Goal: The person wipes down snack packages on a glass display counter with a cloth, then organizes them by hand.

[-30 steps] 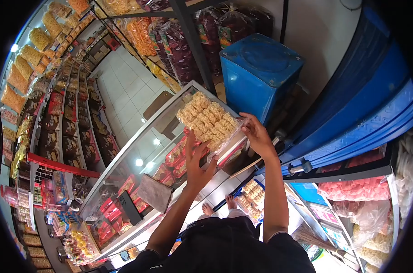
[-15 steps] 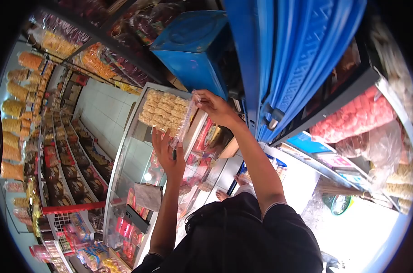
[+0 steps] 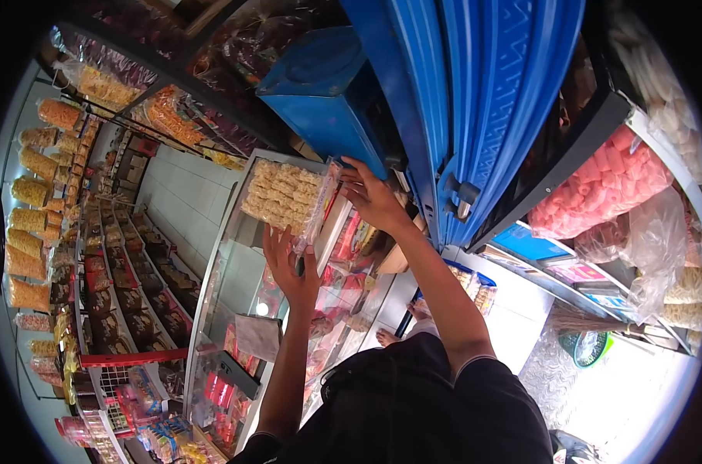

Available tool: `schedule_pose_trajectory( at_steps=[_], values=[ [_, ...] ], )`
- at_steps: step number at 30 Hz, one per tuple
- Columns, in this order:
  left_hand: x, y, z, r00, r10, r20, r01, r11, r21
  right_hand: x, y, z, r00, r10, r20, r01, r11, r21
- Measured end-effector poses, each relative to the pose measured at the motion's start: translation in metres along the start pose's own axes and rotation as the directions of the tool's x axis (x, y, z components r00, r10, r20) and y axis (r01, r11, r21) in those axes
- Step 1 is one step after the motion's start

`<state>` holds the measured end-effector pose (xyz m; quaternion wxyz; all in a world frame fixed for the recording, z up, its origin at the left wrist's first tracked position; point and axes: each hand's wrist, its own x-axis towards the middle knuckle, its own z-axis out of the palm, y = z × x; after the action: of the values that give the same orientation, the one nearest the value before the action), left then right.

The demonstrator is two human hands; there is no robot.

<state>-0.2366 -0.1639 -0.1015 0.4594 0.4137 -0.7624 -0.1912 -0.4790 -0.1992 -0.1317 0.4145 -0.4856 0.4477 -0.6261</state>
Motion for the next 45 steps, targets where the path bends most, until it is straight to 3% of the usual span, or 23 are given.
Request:
schedule_pose_trajectory(
  at_steps=[1, 4, 7, 10, 13, 16, 19, 24, 28, 31, 35, 37, 40, 42, 44, 45],
  values=[
    [0.0, -0.004, -0.002, 0.999, 0.05, 0.012, -0.051, 0.995, 0.083, 0.0, 0.0, 0.001, 1.0, -0.01, -0.003, 0.01, 1.0, -0.025],
    [-0.003, -0.011, -0.002, 1.0, -0.014, -0.002, 0.014, 1.0, -0.006, 0.01, 0.004, 0.004, 1.0, -0.007, -0.016, 0.005, 0.992, -0.129],
    [-0.001, -0.003, 0.003, 0.991, -0.111, -0.068, 0.089, 0.958, -0.274, 0.017, -0.004, 0.013, 0.994, -0.018, -0.111, -0.005, 0.979, -0.205],
    [0.004, 0.004, -0.004, 0.997, 0.011, -0.08, -0.012, 1.0, -0.019, 0.024, -0.006, 0.018, 0.99, -0.019, -0.137, -0.018, 0.964, -0.264],
    [0.002, 0.004, -0.002, 0.986, -0.122, -0.11, 0.093, 0.967, -0.239, 0.029, -0.004, 0.022, 0.992, 0.017, -0.127, -0.051, 0.961, -0.27],
    [-0.01, -0.01, -0.001, 0.952, -0.256, -0.167, 0.197, 0.932, -0.303, 0.03, -0.002, 0.016, 0.995, 0.043, -0.094, -0.064, 0.97, -0.236],
    [-0.032, -0.026, -0.01, 0.883, -0.468, -0.02, 0.41, 0.794, -0.449, 0.029, 0.004, 0.011, 0.996, 0.068, -0.061, -0.079, 0.976, -0.202],
    [-0.026, -0.013, -0.016, 0.886, -0.463, 0.014, 0.415, 0.782, -0.466, 0.029, 0.004, 0.01, 0.993, 0.108, -0.039, -0.113, 0.976, -0.188],
    [-0.021, -0.005, -0.008, 0.928, -0.371, -0.044, 0.309, 0.829, -0.465, 0.023, 0.002, 0.015, 0.995, -0.012, -0.101, 0.002, 0.995, -0.103],
    [-0.03, -0.015, -0.012, 0.925, -0.38, 0.019, 0.358, 0.853, -0.38, 0.014, 0.003, 0.017, 0.99, -0.021, -0.136, 0.009, 0.996, -0.088],
    [-0.036, -0.002, -0.013, 0.937, -0.347, -0.05, 0.302, 0.871, -0.388, -0.004, 0.002, 0.023, 0.963, -0.107, -0.248, 0.081, 0.991, -0.11],
    [-0.042, 0.012, -0.026, 0.941, -0.323, -0.103, 0.269, 0.897, -0.349, -0.024, 0.004, 0.031, 0.929, -0.158, -0.334, 0.119, 0.984, -0.135],
    [-0.073, 0.036, -0.074, 0.99, -0.038, -0.139, 0.059, 0.987, 0.149, -0.079, 0.013, 0.037, 0.915, -0.092, -0.393, 0.041, 0.99, -0.136],
    [-0.098, 0.056, -0.111, 0.99, -0.023, -0.137, 0.077, 0.912, 0.404, -0.122, 0.024, 0.042, 0.95, -0.062, -0.306, 0.024, 0.992, -0.127],
    [-0.114, 0.086, -0.148, 0.994, -0.066, -0.082, 0.103, 0.747, 0.657, -0.167, 0.027, 0.057, 0.971, 0.014, -0.237, -0.059, 0.982, -0.182],
    [-0.132, 0.084, -0.163, 0.993, -0.113, -0.044, 0.111, 0.712, 0.694, -0.189, 0.032, 0.062, 0.985, 0.055, -0.163, -0.085, 0.979, -0.185]
  ],
)
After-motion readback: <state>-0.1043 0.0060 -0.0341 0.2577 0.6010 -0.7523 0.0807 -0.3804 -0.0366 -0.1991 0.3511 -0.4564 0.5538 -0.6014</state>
